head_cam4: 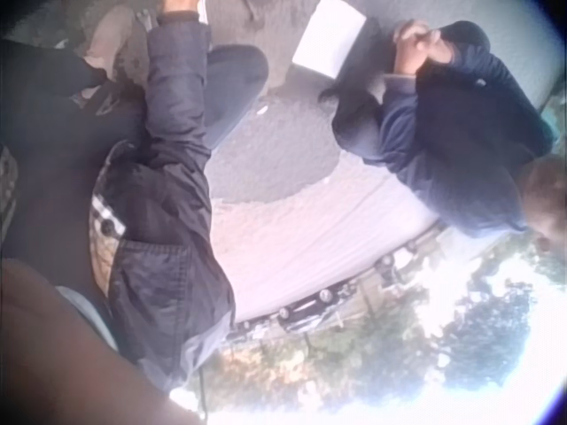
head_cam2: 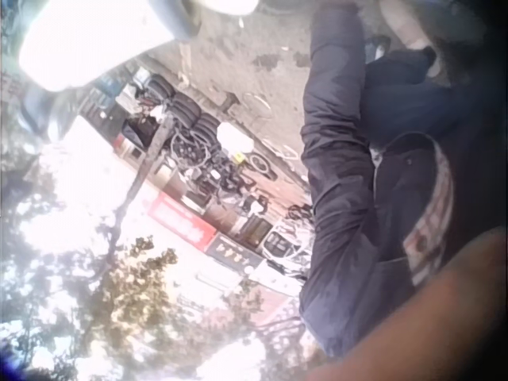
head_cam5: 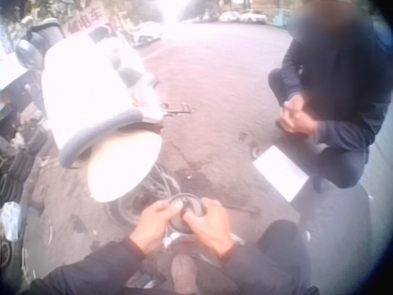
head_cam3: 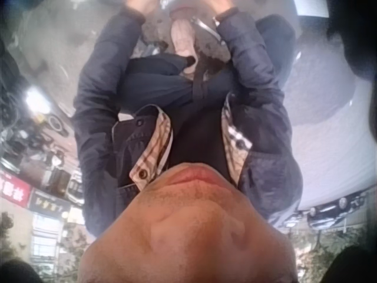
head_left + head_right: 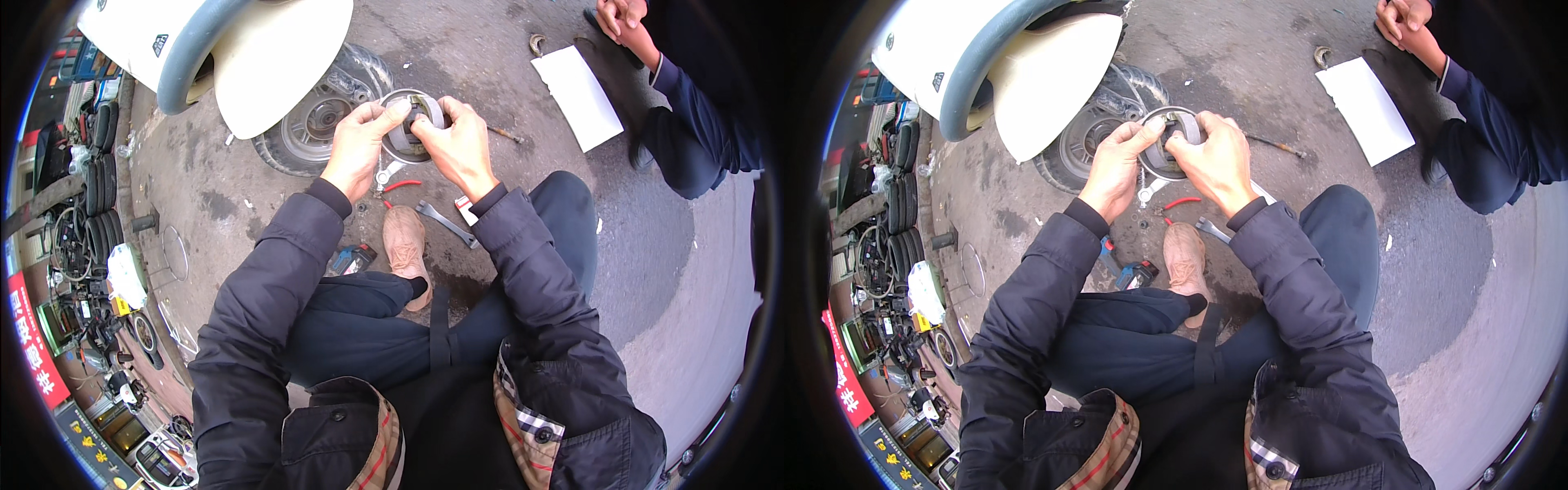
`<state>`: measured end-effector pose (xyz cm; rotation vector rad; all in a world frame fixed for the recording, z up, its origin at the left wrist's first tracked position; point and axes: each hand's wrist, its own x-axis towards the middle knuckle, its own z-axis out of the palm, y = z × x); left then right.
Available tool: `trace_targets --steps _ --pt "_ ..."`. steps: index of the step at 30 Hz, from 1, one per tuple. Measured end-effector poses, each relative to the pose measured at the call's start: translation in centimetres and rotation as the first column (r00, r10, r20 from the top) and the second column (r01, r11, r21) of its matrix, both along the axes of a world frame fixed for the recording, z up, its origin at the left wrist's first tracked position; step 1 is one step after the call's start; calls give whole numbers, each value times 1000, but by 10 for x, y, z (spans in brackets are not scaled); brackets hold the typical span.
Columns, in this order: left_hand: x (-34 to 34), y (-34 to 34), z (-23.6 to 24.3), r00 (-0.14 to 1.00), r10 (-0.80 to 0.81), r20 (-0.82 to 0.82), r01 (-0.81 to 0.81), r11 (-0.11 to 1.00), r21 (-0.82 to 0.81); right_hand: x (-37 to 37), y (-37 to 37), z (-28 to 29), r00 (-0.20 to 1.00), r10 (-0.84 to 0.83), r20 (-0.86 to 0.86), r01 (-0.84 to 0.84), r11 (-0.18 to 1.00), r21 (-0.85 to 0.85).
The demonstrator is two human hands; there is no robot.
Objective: The person retrieves brake parts from a cluttered storage area, then sits on the ground to assemble brake shoes and springs into a drum brake assembly for a scooter. The person uses a wrench to adjust components and fits the brake shoes into the drum.
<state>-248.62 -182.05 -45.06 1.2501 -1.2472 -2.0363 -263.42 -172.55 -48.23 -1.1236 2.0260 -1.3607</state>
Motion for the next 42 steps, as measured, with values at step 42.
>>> trace_targets --steps 42 --pt "-3 -2 -4 974 -132 184 175 955 -241 -45 0 -22 885 375 275 -354 927 -123"
